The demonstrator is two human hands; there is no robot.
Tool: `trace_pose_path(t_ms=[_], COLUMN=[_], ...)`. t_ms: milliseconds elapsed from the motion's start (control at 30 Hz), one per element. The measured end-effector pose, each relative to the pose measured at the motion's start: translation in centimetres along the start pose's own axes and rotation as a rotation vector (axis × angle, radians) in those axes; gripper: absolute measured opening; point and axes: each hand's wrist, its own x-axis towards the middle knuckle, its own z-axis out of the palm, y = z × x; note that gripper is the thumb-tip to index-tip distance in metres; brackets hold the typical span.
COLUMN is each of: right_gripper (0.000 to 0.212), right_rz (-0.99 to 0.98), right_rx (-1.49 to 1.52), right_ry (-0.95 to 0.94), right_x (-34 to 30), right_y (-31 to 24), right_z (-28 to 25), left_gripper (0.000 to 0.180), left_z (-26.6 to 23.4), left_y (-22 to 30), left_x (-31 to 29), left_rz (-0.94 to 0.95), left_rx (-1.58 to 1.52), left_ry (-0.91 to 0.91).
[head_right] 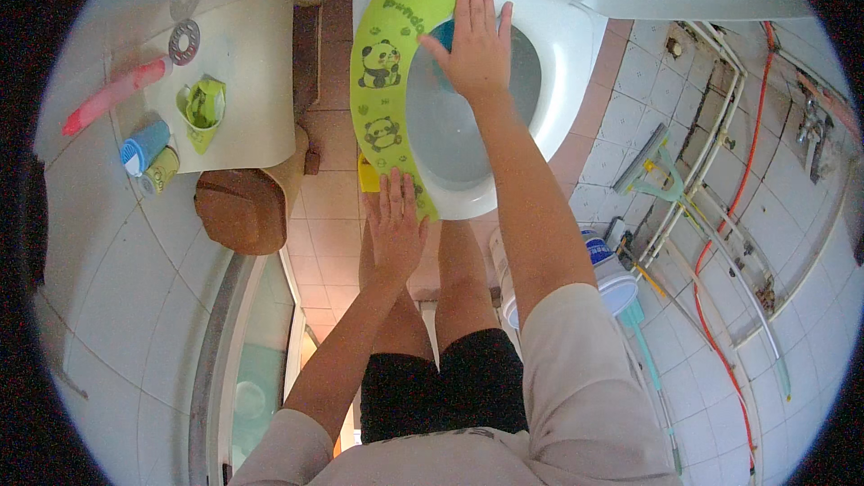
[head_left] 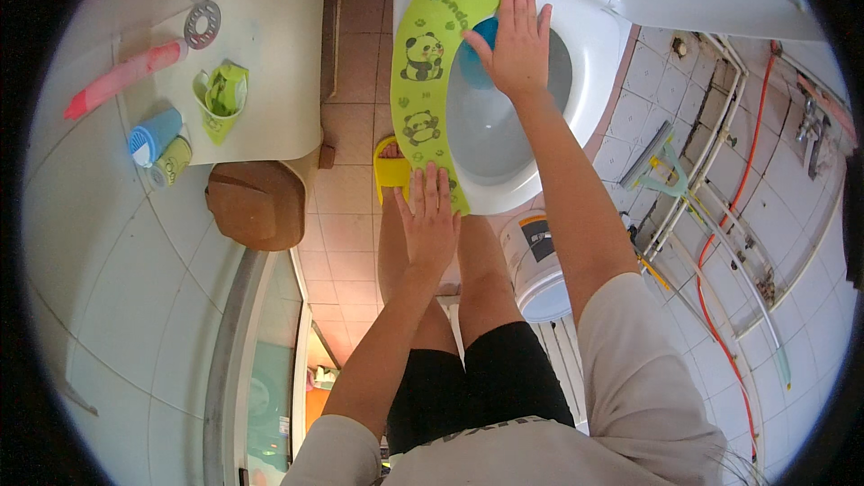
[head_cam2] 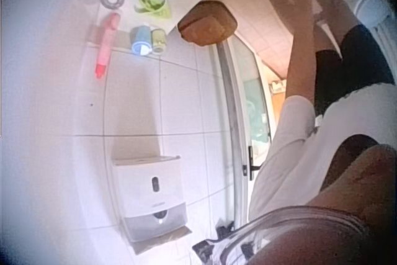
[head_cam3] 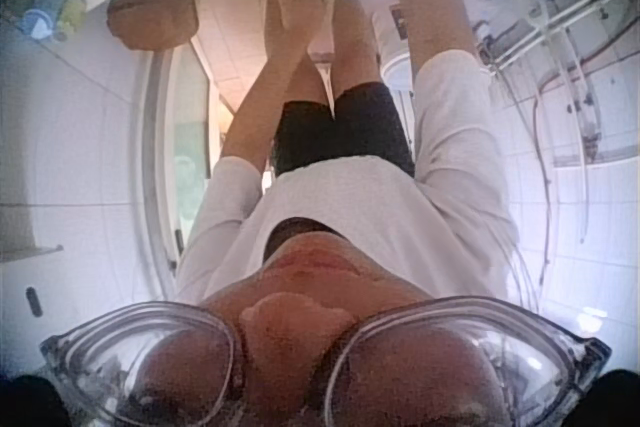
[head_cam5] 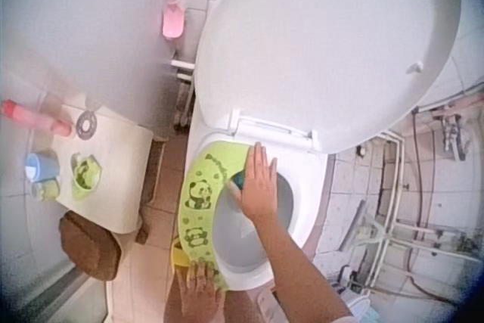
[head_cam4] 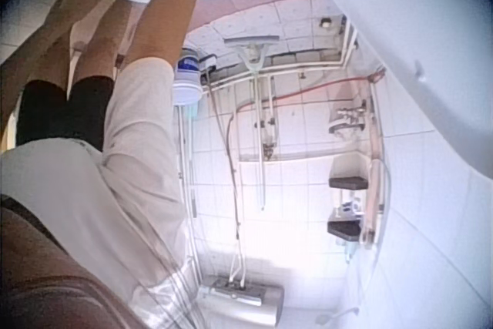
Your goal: The person applies decorative toilet seat pads to the toilet and wipes the surrounding surfaces with a paper towel. They then retrieve a spray bottle from a cabinet and assemble it by inserting the sprayer head into the bottle.
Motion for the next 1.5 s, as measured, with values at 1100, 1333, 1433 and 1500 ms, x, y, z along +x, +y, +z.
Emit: trace_pose_path(t_ms=[1100,1333,1433,1500], right_gripper=[0.095,0.081,0.078,0.076], right_rz=[0.449,0.162,0.196,0.215], right_rx=[0.26,0.61,0.59,0.557], right_ry=[0.07,-0.039,-0.185,-0.269], right_x=[-1.7,-12.1,-17.2,-19.4], right_y=[-7.3,-9.0,-10.3,-10.7], right_z=[-1.0,-5.0,-6.0,-6.6], left_gripper=[0.061,0.046,0.055,0.051], left_z=[-4.1,-8.8,-11.4,-13.2], left_y=[-2.1,-17.7,-24.6,-26.7], left_x=[-0.4,6.4,9.3,10.7], left_rz=[0.054,-0.297,-0.431,-0.395], left_rx=[-0.033,-0.398,-0.099,-0.021], left_ry=[0.027,0.68,0.913,0.981])
